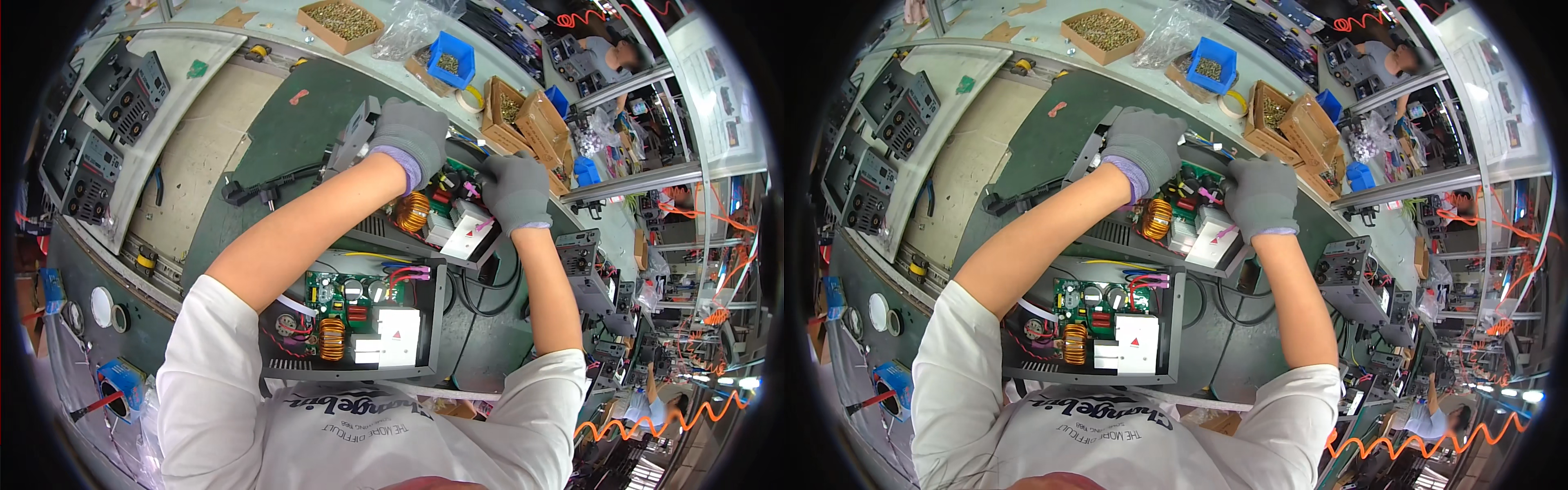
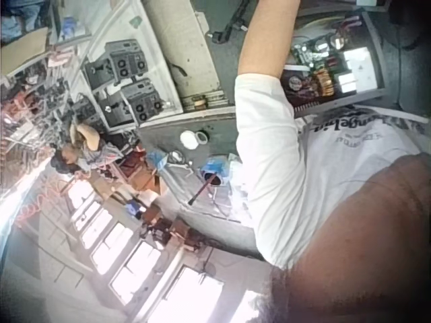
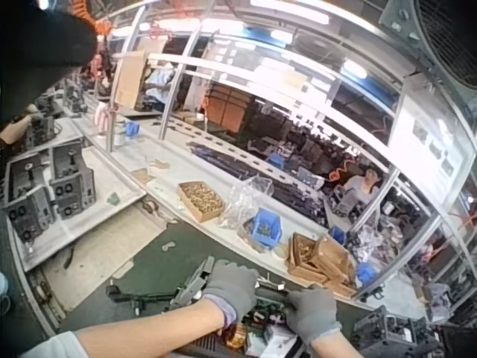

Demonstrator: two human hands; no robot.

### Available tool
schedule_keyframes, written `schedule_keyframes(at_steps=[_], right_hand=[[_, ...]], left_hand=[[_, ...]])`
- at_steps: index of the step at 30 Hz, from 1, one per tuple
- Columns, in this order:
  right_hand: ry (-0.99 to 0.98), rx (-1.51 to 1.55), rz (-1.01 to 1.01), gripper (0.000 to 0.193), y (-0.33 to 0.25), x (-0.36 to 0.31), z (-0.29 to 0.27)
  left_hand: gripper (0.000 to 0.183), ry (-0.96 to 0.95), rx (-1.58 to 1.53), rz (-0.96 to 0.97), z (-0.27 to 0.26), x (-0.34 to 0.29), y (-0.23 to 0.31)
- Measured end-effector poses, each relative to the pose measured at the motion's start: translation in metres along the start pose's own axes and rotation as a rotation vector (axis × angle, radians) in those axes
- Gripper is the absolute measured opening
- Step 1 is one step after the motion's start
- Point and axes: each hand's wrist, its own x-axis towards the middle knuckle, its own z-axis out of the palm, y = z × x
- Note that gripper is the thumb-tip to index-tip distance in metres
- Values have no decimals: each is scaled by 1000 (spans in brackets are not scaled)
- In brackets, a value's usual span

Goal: The person assembles an electronic device, likely a power supply unit, at a workbench. They use a power drill to secure screws, connect various colored wires to the circuit board, and organize the internal components. The person handles the device casing and internal parts, ensuring connections are secure before placing the unit on the table.

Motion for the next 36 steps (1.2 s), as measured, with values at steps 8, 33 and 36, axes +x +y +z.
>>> schedule_keyframes(at_steps=[8,33,36], right_hand=[[408,41,110,19,-3,-5,23],[1018,925,345,14,-7,-45,74],[1040,897,316,13,-10,-48,74]], left_hand=[[39,61,-156,-32,-7,-1,1],[24,141,-987,318,3,-3,27],[25,92,-1085,440,10,14,26]])
